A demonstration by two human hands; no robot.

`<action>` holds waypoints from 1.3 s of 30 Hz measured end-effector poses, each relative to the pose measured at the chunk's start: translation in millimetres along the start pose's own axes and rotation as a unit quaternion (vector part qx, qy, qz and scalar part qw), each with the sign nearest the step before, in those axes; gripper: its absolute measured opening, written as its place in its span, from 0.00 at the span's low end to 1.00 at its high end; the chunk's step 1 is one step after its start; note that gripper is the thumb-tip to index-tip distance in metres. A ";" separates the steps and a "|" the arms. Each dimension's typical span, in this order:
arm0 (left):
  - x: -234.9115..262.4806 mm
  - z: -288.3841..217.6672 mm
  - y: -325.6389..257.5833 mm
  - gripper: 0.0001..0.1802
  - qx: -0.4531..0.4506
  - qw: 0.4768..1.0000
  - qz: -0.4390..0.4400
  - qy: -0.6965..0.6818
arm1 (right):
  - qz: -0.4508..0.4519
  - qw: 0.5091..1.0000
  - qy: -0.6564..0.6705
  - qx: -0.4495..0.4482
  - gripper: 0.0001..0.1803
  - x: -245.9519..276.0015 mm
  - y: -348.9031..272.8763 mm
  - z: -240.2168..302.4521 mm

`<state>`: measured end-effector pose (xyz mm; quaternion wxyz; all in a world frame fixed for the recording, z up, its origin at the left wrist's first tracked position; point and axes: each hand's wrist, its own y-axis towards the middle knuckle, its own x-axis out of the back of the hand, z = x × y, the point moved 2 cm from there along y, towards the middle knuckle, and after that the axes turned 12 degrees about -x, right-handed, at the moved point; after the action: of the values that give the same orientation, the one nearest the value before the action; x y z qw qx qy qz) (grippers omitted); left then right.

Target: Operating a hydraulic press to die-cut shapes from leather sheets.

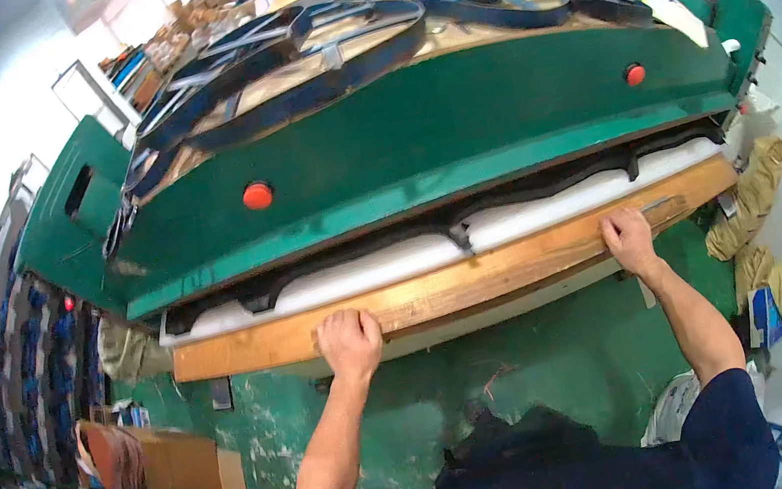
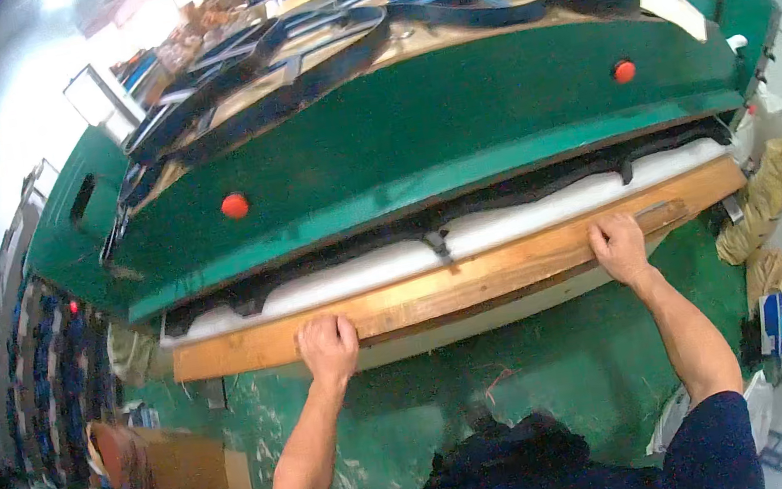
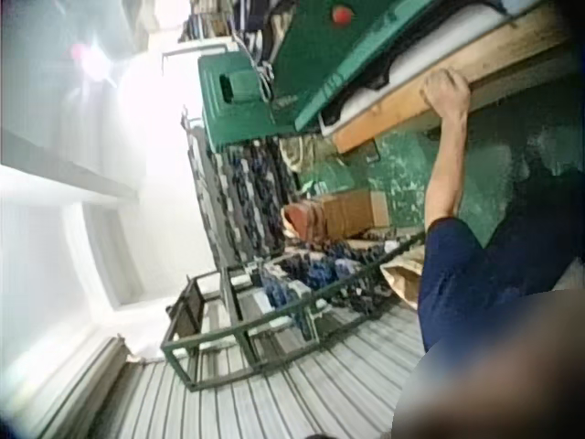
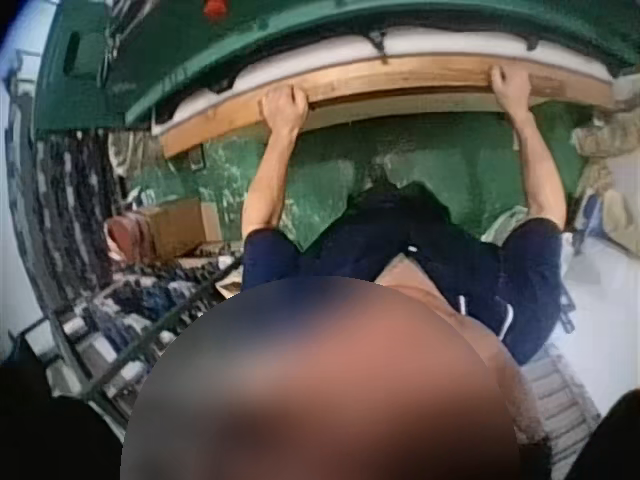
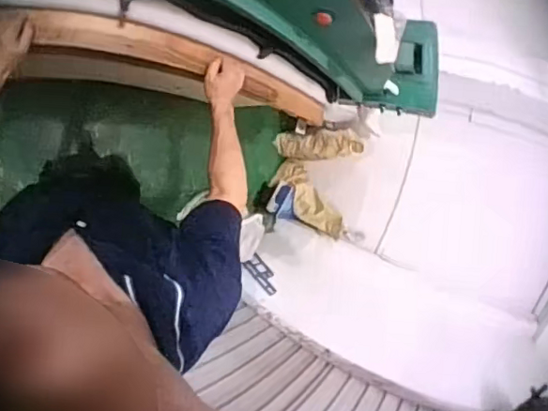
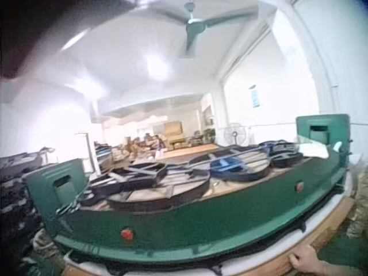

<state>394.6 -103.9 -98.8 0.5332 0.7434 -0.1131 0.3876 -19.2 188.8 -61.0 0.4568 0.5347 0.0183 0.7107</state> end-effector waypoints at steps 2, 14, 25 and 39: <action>8.6 -0.5 7.7 0.11 0.014 0.997 0.068 -0.027 | 0.129 0.985 0.072 -0.087 0.13 10.2 12.2 2.2; 68.9 15.8 190.4 0.09 -0.046 0.986 -0.148 0.056 | -0.167 0.968 0.186 -0.005 0.11 69.1 173.0 2.9; 52.5 16.2 189.3 0.10 -0.026 0.987 -0.131 0.091 | -0.190 0.969 0.143 0.065 0.07 64.1 176.8 -9.3; 68.6 2.9 184.3 0.09 0.001 0.992 -0.122 0.022 | -0.140 0.968 0.207 -0.004 0.10 80.3 172.1 -4.8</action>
<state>335.0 -164.5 78.6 0.5782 0.7434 -0.0089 0.3361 -132.2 144.6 85.2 0.5401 0.3660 0.1846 0.7350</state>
